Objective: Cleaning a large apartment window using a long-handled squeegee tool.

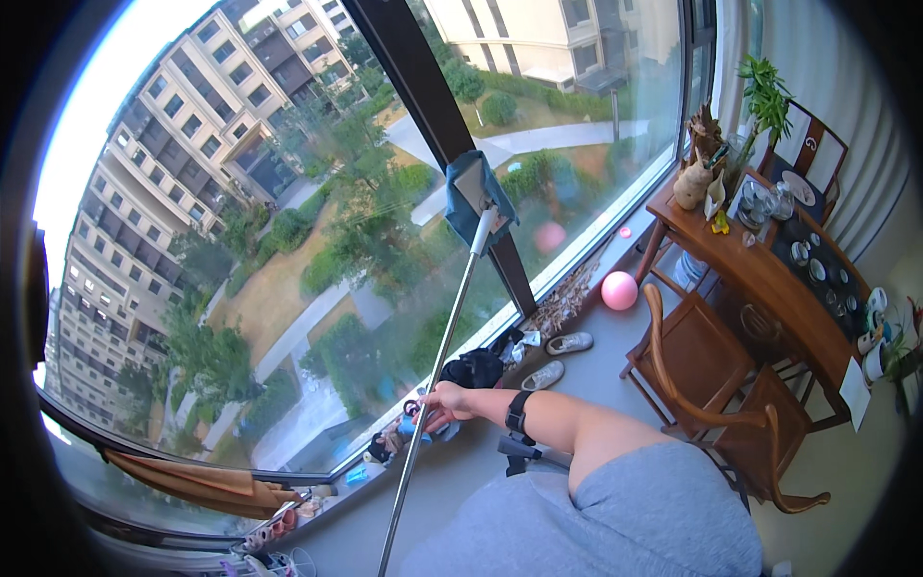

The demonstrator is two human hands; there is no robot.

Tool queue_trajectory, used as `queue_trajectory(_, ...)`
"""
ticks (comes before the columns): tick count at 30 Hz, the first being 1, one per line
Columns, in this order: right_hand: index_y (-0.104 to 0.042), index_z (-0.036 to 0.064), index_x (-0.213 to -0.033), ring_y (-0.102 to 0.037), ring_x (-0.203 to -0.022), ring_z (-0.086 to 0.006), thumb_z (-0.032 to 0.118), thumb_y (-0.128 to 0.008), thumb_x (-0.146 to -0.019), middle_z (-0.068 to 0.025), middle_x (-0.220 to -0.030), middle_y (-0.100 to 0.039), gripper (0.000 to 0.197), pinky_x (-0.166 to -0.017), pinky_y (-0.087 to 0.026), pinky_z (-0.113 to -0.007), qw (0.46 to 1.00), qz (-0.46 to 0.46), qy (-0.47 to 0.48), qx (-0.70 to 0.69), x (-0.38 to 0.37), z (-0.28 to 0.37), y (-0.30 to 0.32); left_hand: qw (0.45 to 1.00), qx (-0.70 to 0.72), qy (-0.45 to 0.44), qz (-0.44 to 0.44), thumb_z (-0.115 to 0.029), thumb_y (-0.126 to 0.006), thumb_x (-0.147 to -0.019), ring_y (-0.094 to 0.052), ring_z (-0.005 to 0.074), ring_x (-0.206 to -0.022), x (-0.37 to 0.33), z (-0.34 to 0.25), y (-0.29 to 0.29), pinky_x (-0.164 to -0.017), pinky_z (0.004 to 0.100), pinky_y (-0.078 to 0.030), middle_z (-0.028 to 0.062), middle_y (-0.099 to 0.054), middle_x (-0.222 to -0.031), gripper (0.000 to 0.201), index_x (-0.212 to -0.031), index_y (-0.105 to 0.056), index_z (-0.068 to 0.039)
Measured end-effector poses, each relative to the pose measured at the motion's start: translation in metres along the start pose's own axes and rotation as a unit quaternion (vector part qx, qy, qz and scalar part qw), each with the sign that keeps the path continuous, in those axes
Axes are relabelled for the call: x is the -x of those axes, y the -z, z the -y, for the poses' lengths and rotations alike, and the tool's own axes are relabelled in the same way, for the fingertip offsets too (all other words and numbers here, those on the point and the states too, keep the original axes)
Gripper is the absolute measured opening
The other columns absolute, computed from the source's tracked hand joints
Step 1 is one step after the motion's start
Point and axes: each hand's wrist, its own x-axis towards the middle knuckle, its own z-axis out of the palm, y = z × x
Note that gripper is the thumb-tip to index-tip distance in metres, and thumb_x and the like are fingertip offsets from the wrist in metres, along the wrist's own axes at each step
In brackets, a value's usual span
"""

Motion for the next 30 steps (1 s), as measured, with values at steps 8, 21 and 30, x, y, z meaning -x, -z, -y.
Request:
queue_trajectory(8, -0.042, -0.0109, -0.111, -0.058, -0.107, -0.0481, 0.016, -0.035, -0.102, -0.0341, -0.114, -0.057, 0.029, -0.092, -0.052, -0.052, 0.993, -0.091, -0.049, -0.056, -0.008, -0.020, 0.067, 0.988, -0.138, -0.049, -0.056, -0.022, -0.063, -0.075, -0.065, 0.0349, -0.064, 0.025, -0.074, 0.065, -0.055, 0.0491, -0.047, 0.0139, -0.065, -0.070, 0.010, -0.079, -0.068, -0.015)
queue_trajectory(21, -0.037, -0.0063, -0.111, -0.054, -0.112, -0.0503, 0.015, -0.030, -0.103, -0.0354, -0.119, -0.054, 0.024, -0.098, -0.047, -0.054, 0.976, -0.105, -0.139, -0.134, -0.010, -0.028, 0.148, 0.982, -0.132, -0.089, -0.105, -0.019, -0.065, -0.070, -0.061, 0.0332, -0.057, 0.068, -0.178, 0.152, -0.051, 0.0475, -0.045, 0.0108, -0.063, -0.063, 0.005, -0.075, -0.066, -0.017)
queue_trajectory(30, -0.036, -0.0072, -0.115, -0.057, -0.109, -0.0471, 0.019, -0.025, -0.104, -0.0305, -0.115, -0.058, 0.030, -0.095, -0.050, -0.052, 0.971, -0.128, -0.167, -0.114, -0.010, -0.051, 0.206, 0.702, -0.398, -0.481, -0.342, -0.024, -0.067, -0.073, -0.060, 0.0278, -0.056, 0.084, -0.169, 0.132, -0.051, 0.0418, -0.046, 0.0068, -0.061, -0.062, 0.008, -0.077, -0.068, -0.017)
